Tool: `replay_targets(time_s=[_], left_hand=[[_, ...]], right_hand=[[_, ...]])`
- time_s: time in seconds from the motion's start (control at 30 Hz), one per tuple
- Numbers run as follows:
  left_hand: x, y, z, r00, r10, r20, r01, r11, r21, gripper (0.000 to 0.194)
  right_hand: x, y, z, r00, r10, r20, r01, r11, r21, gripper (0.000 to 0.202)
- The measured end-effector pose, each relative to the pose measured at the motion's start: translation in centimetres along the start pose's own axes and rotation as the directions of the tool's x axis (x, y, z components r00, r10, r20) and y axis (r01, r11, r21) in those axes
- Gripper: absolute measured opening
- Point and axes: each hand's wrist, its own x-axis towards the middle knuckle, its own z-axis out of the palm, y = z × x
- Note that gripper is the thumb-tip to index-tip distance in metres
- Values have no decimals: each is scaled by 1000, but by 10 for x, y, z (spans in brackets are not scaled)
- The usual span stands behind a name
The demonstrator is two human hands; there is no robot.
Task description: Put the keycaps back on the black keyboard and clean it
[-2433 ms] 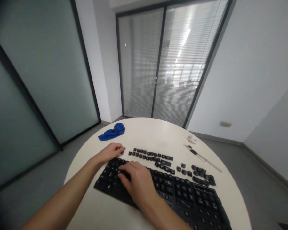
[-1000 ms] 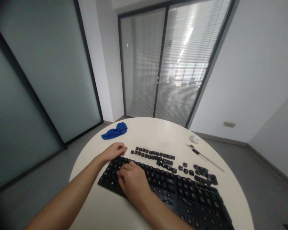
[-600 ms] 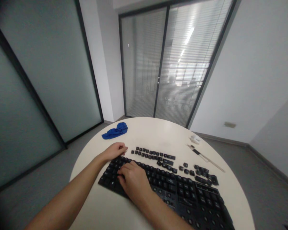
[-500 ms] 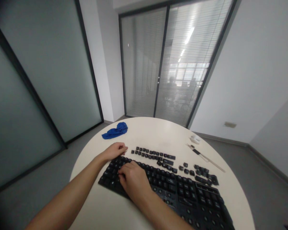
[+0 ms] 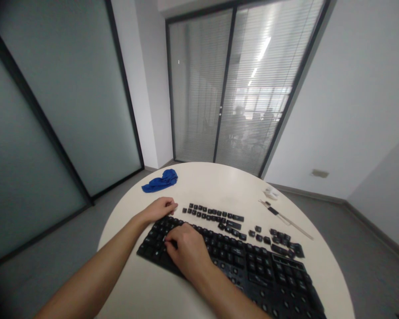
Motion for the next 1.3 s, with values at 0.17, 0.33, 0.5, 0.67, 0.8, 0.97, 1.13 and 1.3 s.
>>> replay_targets(time_s=[0.17, 0.33, 0.5, 0.67, 0.8, 0.97, 1.13, 1.3], left_hand=[[0, 1, -1, 1000, 2, -1, -2, 1000, 13, 42], [0, 2, 0, 1000, 4, -4, -4, 1000, 27, 41], [1, 1, 0, 1000, 7, -5, -7, 999, 35, 39], [1, 0, 0, 1000, 9, -5, -9, 999, 35, 39], [1, -1, 0, 1000, 13, -6, -13, 1000, 26, 39], [1, -3, 1, 1000, 26, -9, -26, 1000, -9, 37], [4, -4, 4, 999, 41, -16, -41, 998, -56, 33], [10, -1, 9, 999, 31, -38, -33, 998, -54, 41]], right_hand=[[2, 0, 0, 997, -61, 50, 66, 994, -90, 17], [3, 1, -1, 992, -85, 91, 96, 987, -131, 15], [3, 0, -1, 991, -62, 115, 76, 990, -121, 19], [1, -1, 2, 991, -75, 111, 93, 982, -167, 19], [2, -4, -4, 989, -62, 135, 88, 976, -199, 17], [2, -8, -12, 982, -45, 183, 85, 973, -215, 19], [1, -8, -11, 978, -47, 202, 96, 966, -241, 17], [1, -6, -12, 980, -48, 192, 88, 974, -210, 18]])
